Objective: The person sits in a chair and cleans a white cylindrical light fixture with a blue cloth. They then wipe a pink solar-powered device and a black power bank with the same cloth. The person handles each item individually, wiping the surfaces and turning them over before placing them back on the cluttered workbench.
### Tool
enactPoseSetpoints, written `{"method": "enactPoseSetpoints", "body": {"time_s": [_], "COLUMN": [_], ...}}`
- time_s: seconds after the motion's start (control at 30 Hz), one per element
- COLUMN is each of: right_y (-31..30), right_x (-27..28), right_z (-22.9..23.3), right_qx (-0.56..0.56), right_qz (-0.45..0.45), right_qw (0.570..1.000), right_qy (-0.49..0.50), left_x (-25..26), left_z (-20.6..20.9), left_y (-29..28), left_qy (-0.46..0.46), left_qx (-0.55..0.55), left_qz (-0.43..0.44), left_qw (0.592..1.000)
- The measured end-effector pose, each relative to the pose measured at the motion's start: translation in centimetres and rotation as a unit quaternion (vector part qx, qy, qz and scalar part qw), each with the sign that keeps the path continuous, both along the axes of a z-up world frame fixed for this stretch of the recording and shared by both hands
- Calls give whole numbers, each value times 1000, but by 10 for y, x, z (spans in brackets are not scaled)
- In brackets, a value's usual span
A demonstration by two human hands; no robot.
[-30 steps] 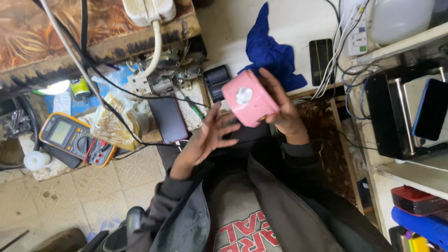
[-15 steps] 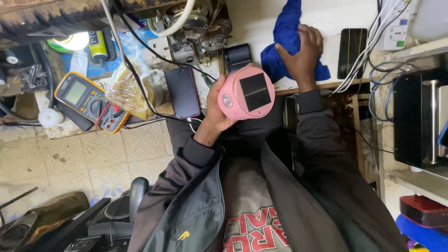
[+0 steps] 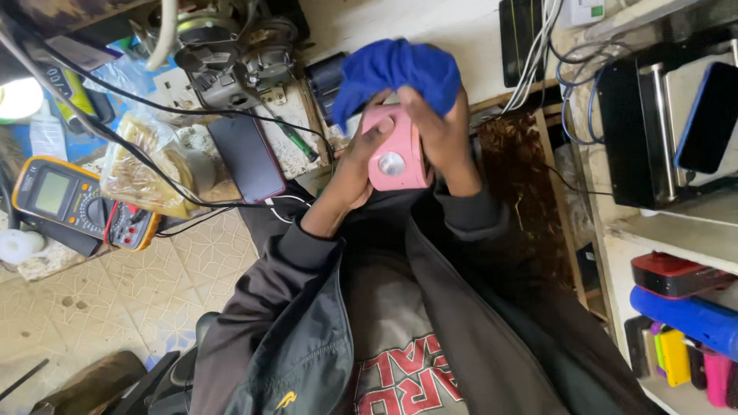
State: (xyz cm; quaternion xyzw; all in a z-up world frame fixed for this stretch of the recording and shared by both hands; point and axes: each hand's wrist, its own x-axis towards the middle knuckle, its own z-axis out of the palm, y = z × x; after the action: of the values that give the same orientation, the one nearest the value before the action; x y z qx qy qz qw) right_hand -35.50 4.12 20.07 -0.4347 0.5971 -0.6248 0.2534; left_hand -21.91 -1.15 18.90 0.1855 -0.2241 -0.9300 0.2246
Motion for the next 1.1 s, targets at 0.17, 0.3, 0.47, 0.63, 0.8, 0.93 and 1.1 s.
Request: {"method": "enactPoseSetpoints", "body": {"time_s": [0.17, 0.3, 0.47, 0.63, 0.8, 0.93, 1.1], "right_y": [-6, 17, 45, 35, 32, 35, 36], "right_x": [3, 26, 39, 22, 10, 31, 36], "right_z": [18, 12, 2, -9, -39, -13, 5], "right_qx": [11, -42, -117, -108, -37, -58, -16], "right_qz": [60, 81, 77, -13, -130, -54, 5], "right_qw": [997, 993, 972, 968, 987, 991, 916], "right_qy": [-53, 78, 188, 228, -81, 112, 401], "left_x": [7, 16, 9, -19, -10, -4, -3], "left_z": [-19, -24, -92, -120, -24, 14, 17], "left_y": [-1, -18, -26, 17, 2, -8, -15], "left_qy": [42, 66, 27, 52, -207, -328, -262], "left_qx": [11, 131, 160, 118, -322, -287, -374], "left_qz": [46, 121, 179, 160, 192, 109, 108], "left_qw": [998, 982, 970, 979, 904, 893, 883]}}
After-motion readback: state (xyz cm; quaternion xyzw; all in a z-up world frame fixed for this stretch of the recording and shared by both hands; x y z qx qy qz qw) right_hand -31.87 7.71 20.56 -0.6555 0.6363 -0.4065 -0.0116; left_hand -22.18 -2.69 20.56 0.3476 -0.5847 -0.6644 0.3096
